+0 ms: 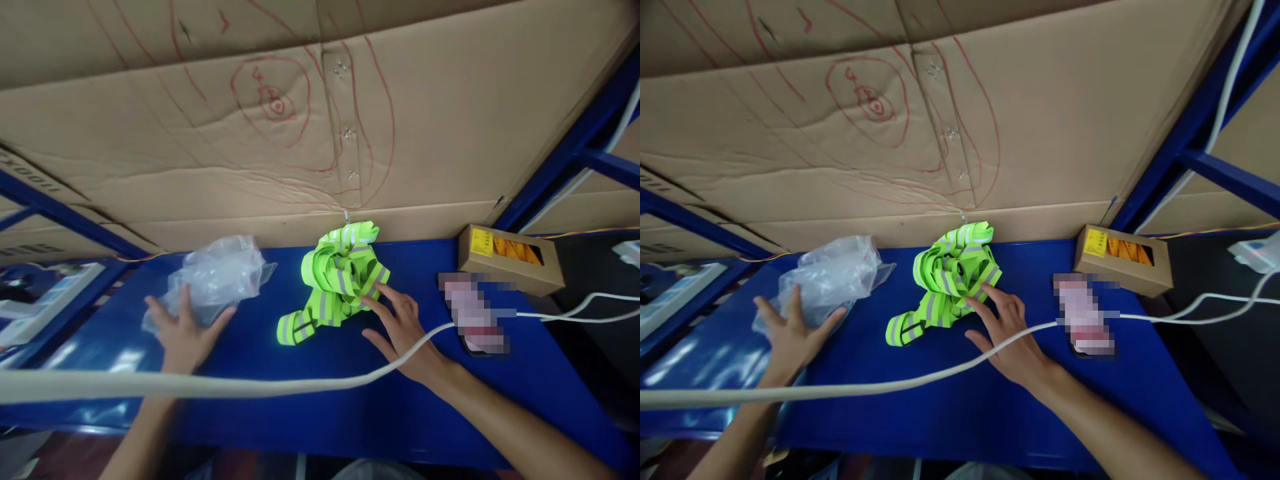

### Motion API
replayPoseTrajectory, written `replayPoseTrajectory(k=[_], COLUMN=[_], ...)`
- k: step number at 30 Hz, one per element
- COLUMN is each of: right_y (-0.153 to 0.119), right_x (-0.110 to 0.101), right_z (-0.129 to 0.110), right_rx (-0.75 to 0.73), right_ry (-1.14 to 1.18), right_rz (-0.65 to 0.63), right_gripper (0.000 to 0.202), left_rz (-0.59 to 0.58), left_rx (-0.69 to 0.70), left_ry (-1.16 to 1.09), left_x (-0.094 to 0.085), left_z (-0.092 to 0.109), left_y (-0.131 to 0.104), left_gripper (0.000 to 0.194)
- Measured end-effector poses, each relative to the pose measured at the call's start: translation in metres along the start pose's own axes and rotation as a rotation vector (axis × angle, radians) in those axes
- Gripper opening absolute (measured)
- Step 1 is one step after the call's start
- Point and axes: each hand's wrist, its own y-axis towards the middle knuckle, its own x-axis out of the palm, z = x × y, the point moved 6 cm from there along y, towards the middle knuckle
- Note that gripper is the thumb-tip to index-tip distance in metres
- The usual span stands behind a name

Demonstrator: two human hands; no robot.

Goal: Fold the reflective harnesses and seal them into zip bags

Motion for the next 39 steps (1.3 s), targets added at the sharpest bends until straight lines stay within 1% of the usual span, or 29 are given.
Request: replayPoseTrajectory(k=[1, 3, 5, 7, 9, 11, 14, 17, 20, 24, 27, 30, 34, 37, 39], right_y=[0.0, -0.001, -0.001, -0.001, 0.0, 0.0, 0.0, 0.0, 0.001, 0.001, 0.001, 0.002, 0.002, 0.002, 0.002], right_x=[0.0, 0.0, 0.001, 0.002, 0.004, 0.004, 0.005, 0.006, 0.007, 0.009, 0.011, 0.013, 0.014, 0.014, 0.013], right_z=[0.0, 0.0, 0.0, 0.001, 0.002, 0.002, 0.002, 0.002, 0.002, 0.0, -0.002, -0.001, 0.003, 0.007, 0.008], right_rx=[0.005, 0.002, -0.011, -0.017, -0.011, -0.009, -0.007, 0.002, 0.006, 0.02, 0.019, 0.021, 0.031, 0.029, 0.014], right_ry=[-0.009, -0.021, -0.02, -0.007, 0.009, 0.025, 0.042, 0.057, 0.061, 0.07, 0.07, 0.062, 0.078, 0.083, 0.077], right_rz=[0.002, 0.008, 0.003, -0.022, -0.054, -0.079, -0.097, -0.114, -0.115, -0.145, -0.168, -0.151, -0.127, -0.104, -0.088], right_gripper=[0.045, 0.044, 0.046, 0.048, 0.049, 0.049, 0.049, 0.048, 0.047, 0.05, 0.051, 0.049, 0.046, 0.043, 0.043], left_rz=[-0.002, -0.02, -0.037, -0.025, 0.008, 0.037, 0.06, 0.06, 0.031, -0.03, -0.084, -0.133, -0.152, -0.149, -0.157], left_rx=[0.001, -0.001, -0.012, -0.053, -0.122, -0.189, -0.246, -0.275, -0.291, -0.236, -0.175, -0.168, -0.151, -0.076, 0.028], left_ry=[-0.025, -0.06, -0.076, -0.074, -0.054, -0.02, 0.038, 0.088, 0.125, 0.153, 0.165, 0.185, 0.184, 0.176, 0.175], left_x=[0.008, 0.023, 0.038, 0.052, 0.065, 0.076, 0.082, 0.08, 0.077, 0.076, 0.077, 0.078, 0.076, 0.066, 0.054], left_z=[0.014, 0.038, 0.058, 0.071, 0.077, 0.076, 0.062, 0.041, 0.02, 0.004, -0.001, -0.002, 0.002, 0.004, 0.005], left_y=[0.014, 0.044, 0.074, 0.099, 0.118, 0.131, 0.144, 0.157, 0.172, 0.187, 0.192, 0.193, 0.195, 0.197, 0.198], left_gripper=[0.1, 0.096, 0.096, 0.093, 0.085, 0.075, 0.067, 0.066, 0.069, 0.065, 0.056, 0.048, 0.048, 0.051, 0.051])
